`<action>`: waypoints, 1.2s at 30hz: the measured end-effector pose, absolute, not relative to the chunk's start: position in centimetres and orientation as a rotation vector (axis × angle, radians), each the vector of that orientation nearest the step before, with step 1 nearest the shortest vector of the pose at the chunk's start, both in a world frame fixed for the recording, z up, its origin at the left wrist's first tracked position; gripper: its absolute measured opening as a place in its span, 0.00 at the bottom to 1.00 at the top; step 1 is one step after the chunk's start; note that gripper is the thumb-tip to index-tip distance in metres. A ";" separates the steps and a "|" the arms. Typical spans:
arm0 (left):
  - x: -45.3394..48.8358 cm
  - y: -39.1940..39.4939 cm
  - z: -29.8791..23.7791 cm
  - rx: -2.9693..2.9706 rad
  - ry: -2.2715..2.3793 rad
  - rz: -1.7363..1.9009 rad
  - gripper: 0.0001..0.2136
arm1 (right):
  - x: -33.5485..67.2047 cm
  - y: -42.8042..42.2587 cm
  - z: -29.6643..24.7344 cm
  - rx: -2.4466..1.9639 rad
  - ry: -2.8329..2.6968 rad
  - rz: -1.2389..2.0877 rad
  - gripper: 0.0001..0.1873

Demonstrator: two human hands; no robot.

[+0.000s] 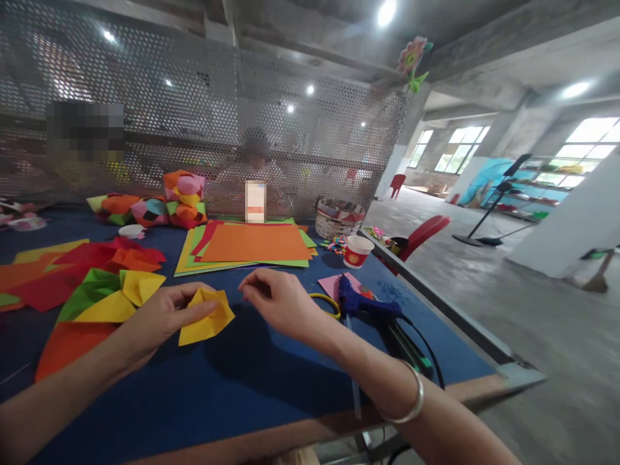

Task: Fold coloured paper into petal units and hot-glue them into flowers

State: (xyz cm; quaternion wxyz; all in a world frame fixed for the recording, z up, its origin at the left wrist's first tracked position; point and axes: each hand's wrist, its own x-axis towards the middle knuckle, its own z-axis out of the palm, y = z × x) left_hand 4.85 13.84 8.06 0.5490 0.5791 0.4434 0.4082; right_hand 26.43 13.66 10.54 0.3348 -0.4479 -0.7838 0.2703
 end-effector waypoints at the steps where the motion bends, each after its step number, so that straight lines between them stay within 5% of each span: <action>1: 4.8 13.8 8.0 1.375 1.049 0.967 0.15 | 25.9 14.0 10.3 -1.178 -2.035 0.724 0.07; 16: 5.1 13.6 8.3 1.581 1.043 0.830 0.15 | 25.1 14.6 8.7 -1.035 -1.668 1.414 0.11; 36: 5.4 13.3 8.9 1.589 1.101 0.775 0.15 | 25.1 14.6 8.6 -1.040 -1.736 1.417 0.21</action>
